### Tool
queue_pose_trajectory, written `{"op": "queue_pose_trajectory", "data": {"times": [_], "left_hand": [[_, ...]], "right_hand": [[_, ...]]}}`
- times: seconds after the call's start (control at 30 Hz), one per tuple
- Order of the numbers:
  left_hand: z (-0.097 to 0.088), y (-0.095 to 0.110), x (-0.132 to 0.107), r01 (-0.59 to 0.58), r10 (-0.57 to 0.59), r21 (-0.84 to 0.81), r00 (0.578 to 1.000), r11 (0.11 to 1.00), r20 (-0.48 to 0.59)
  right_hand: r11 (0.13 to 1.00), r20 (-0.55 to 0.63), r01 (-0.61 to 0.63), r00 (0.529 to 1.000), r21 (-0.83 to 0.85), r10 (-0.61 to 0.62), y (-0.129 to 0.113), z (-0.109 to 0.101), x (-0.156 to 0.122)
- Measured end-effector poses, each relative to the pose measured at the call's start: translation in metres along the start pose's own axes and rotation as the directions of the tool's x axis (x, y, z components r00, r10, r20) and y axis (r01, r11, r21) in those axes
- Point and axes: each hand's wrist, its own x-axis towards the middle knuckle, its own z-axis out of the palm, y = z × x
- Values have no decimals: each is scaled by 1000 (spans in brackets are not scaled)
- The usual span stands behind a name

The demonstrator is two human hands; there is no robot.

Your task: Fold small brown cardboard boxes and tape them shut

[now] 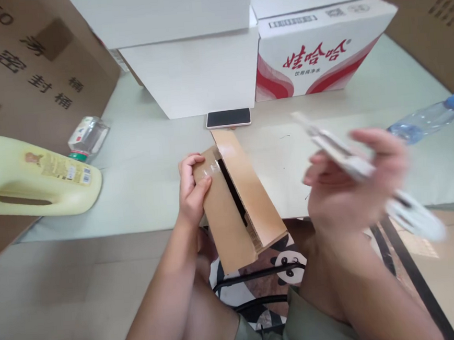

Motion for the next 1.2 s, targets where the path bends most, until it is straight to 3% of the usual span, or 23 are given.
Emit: {"op": "queue_pose_trajectory", "data": {"times": [0.17, 0.27, 0.37, 0.47, 0.6, 0.73, 0.8, 0.9, 1.0, 1.1, 1.2], "left_hand": [[-12, -5, 3, 43, -44, -55, 999, 998, -23], [-23, -13, 6, 95, -99, -80, 994, 992, -48], [-31, -22, 8, 169, -177, -87, 980, 982, -91], [-34, -27, 9, 236, -247, -87, 959, 968, -141], [-40, -22, 9, 346, -366, -164, 924, 924, -113], [-51, -9, 6, 520, -595, -398, 799, 756, -86], [-59, -6, 6, 521, -635, -460, 762, 719, -128], [-72, -7, 8, 458, -584, -493, 801, 740, -131], [-81, -7, 7, 424, -506, -531, 863, 734, -11], [-83, -1, 1, 377, -383, -512, 918, 772, 99], [-79, 3, -2, 398, -371, -476, 916, 784, 155]], "right_hand": [[988, -42, -94, 995, -119, 89, 29, 44, 29], [954, -71, -210, 977, -213, 199, 54, 69, 39], [897, -1, -307, 946, -318, 323, 77, 83, 42], [894, 18, -299, 946, -332, 324, 90, 90, 42], [958, -19, -171, 985, -228, 171, 91, 93, 41], [991, 100, -104, 990, 78, 96, 83, 91, 39], [948, 127, -139, 986, 287, 107, 77, 86, 35], [780, 182, -204, 976, 591, 118, 66, 78, 29], [678, 171, -146, 985, 720, 29, 52, 71, 24], [771, 101, -37, 994, 636, -35, 44, 71, 23], [841, 134, -119, 989, 528, 55, 46, 76, 22]]}}
